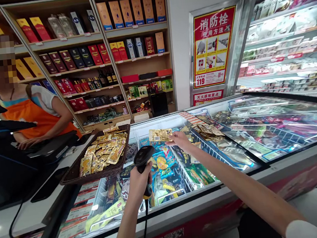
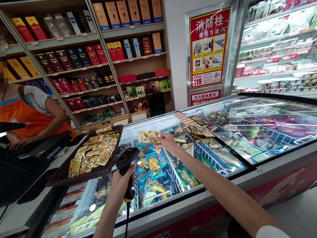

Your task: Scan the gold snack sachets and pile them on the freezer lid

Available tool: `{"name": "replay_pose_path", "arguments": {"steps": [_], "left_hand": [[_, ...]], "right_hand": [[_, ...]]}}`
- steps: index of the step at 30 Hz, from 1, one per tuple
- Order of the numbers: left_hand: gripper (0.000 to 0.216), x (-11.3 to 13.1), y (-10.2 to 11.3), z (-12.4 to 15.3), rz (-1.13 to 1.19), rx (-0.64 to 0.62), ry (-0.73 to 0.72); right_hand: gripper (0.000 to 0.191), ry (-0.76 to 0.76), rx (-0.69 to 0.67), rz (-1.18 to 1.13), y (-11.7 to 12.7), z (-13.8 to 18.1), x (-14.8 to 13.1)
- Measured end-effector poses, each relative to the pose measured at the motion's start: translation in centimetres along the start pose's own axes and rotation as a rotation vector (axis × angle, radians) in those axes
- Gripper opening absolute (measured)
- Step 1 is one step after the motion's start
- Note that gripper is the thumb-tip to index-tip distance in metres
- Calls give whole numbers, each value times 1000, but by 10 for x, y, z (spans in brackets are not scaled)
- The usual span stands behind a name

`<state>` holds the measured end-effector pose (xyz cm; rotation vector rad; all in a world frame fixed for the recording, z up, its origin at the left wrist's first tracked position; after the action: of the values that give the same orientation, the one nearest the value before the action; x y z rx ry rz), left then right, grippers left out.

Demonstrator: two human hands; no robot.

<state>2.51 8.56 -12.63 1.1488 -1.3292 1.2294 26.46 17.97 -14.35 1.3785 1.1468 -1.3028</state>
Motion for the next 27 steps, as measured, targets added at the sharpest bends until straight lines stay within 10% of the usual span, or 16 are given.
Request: {"name": "replay_pose_path", "arguments": {"steps": [27], "left_hand": [[30,12,-29,-6,-11,-70,-40]], "right_hand": [[25,1,185,-130,27,5,-1]]}}
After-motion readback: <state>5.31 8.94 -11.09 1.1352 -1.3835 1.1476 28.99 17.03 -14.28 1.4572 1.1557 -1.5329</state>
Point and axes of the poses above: each hand's wrist, its own z-axis away from the middle knuckle, its own y-axis out of the back of the hand, x = y × z, the point moved 4 cm from there along -z, towards the middle knuckle, and after that the axes turned 11 degrees about z, right-handed, at the moved point
